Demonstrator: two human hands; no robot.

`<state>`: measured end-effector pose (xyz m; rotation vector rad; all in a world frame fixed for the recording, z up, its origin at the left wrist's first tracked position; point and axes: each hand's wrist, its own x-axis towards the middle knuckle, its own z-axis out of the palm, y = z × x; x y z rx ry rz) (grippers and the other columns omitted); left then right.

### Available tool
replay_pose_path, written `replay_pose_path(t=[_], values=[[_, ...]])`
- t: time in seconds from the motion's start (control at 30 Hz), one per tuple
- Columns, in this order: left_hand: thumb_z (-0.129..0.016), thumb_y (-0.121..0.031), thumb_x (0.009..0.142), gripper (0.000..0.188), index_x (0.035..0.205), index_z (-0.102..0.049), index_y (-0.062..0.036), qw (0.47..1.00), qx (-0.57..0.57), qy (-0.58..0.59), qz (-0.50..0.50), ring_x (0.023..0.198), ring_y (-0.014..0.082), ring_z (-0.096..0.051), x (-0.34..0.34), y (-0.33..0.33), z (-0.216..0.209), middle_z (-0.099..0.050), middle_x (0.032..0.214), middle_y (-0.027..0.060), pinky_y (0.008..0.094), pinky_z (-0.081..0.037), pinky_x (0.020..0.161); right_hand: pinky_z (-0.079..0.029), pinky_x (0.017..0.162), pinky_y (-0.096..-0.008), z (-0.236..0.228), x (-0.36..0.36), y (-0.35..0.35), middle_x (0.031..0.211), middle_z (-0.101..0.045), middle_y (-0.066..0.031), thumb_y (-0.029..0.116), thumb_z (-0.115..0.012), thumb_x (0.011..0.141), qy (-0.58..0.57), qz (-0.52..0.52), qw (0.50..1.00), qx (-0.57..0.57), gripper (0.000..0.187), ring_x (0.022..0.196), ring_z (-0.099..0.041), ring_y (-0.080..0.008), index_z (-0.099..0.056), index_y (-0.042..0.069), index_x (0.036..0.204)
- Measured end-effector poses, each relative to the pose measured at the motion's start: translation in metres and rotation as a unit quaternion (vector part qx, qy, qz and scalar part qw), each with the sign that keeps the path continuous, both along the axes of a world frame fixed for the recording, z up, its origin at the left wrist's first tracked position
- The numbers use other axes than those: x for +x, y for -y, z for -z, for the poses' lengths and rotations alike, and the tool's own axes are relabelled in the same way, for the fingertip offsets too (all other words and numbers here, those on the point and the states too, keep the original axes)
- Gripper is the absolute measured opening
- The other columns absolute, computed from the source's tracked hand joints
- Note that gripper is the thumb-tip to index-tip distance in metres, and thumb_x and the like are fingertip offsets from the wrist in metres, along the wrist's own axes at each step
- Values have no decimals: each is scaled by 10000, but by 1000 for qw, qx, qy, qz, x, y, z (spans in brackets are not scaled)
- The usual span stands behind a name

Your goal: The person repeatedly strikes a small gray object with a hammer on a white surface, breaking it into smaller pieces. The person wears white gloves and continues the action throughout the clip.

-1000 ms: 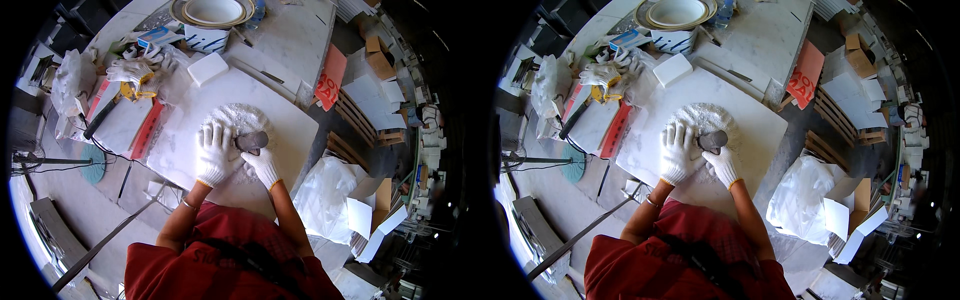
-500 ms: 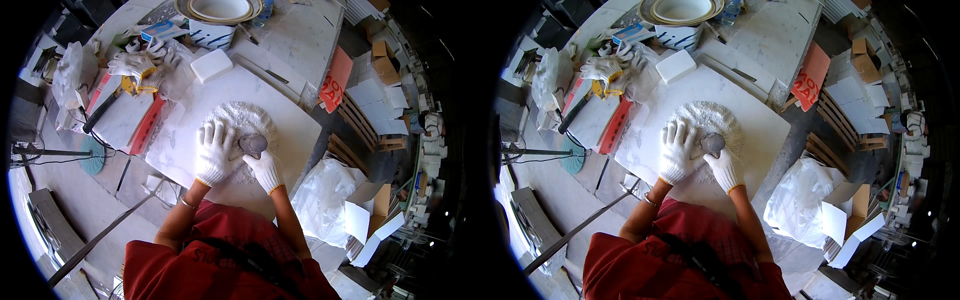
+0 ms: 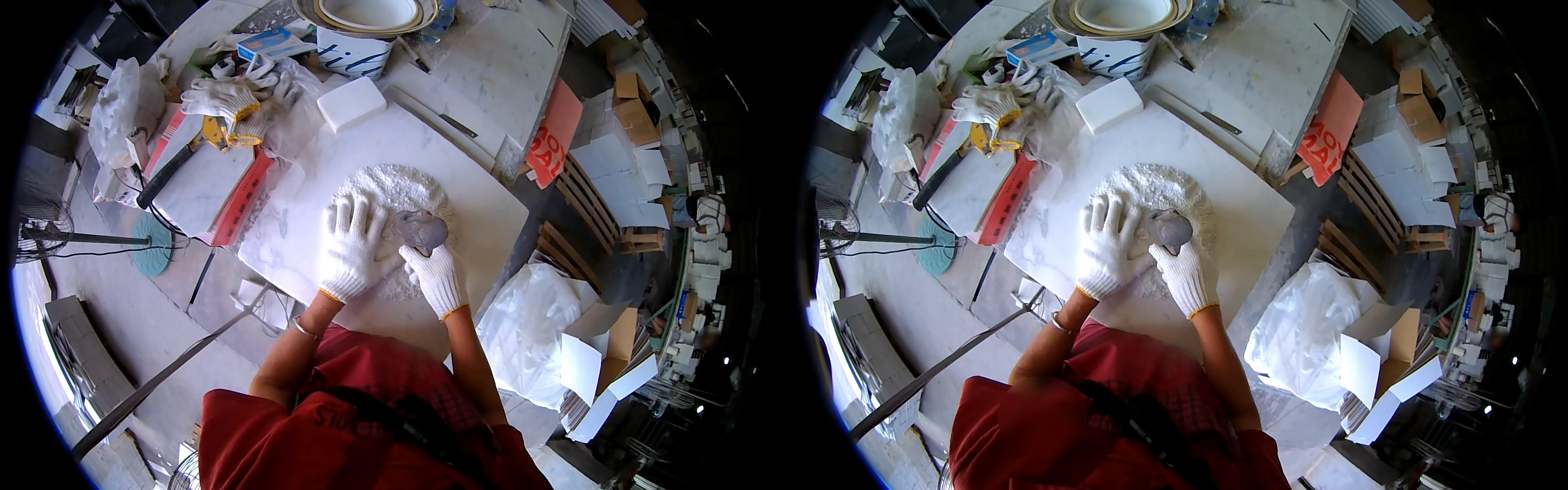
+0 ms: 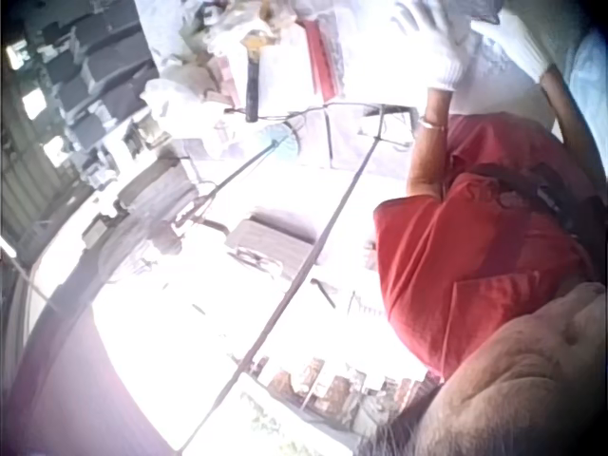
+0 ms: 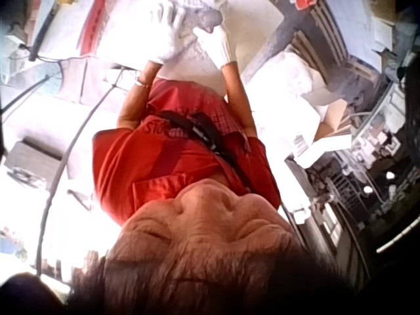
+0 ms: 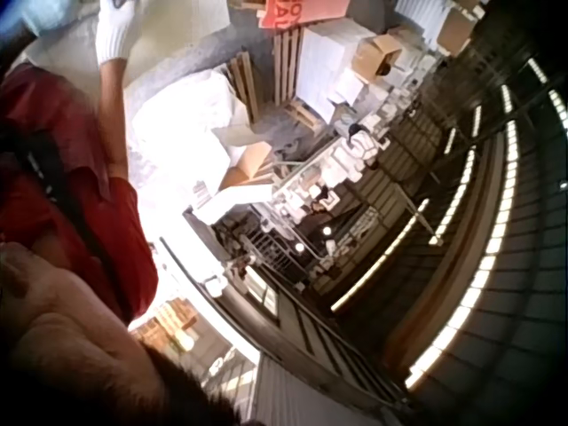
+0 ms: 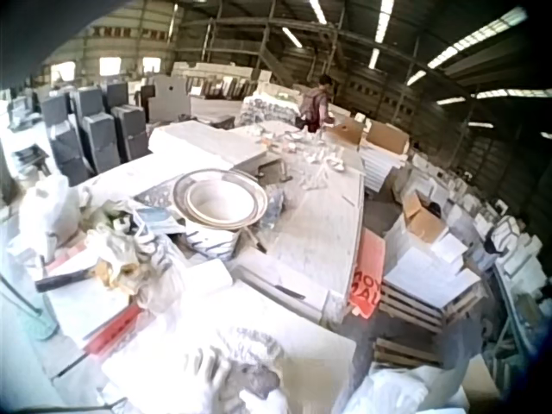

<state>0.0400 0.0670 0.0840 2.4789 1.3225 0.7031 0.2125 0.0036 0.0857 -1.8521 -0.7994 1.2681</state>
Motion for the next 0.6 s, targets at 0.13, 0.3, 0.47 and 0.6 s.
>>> replay_pose_path(t=[0.13,0.3,0.47,0.6], values=[[-837,-433,652,785,1316,-634,-68,1000,7,7,-2,1279,462,-468,-1,-1,3,-515,1361,214,599,-387,1056,-468,486,-270,-18,-6,-19,777,-660,-32,158,-796,931,-93,-5,992,-82,317,587,-600,-102,-674,44,1200],[-830,-453,655,792,1318,-632,-69,1000,19,15,-6,1282,466,-465,-1,-2,9,-515,1356,220,597,-385,1060,-447,472,-241,-61,-7,-12,799,-663,-31,104,-792,936,-113,55,991,-43,299,582,-582,-89,-676,37,1203],[-821,-486,666,801,1323,-631,-70,1000,12,3,-8,1281,465,-465,-5,1,6,-512,1364,222,598,-382,1065,-483,512,-245,-58,-6,0,834,-720,-73,110,-818,924,49,-19,998,-28,266,643,-634,-89,-711,3,1143],[-818,-489,674,792,1322,-631,-74,1000,26,7,2,1271,461,-467,-1,0,5,-511,1357,218,596,-384,1058,-497,506,-293,48,15,-4,778,-697,-39,168,-809,921,156,-88,983,24,222,624,-636,-91,-701,69,1087]])
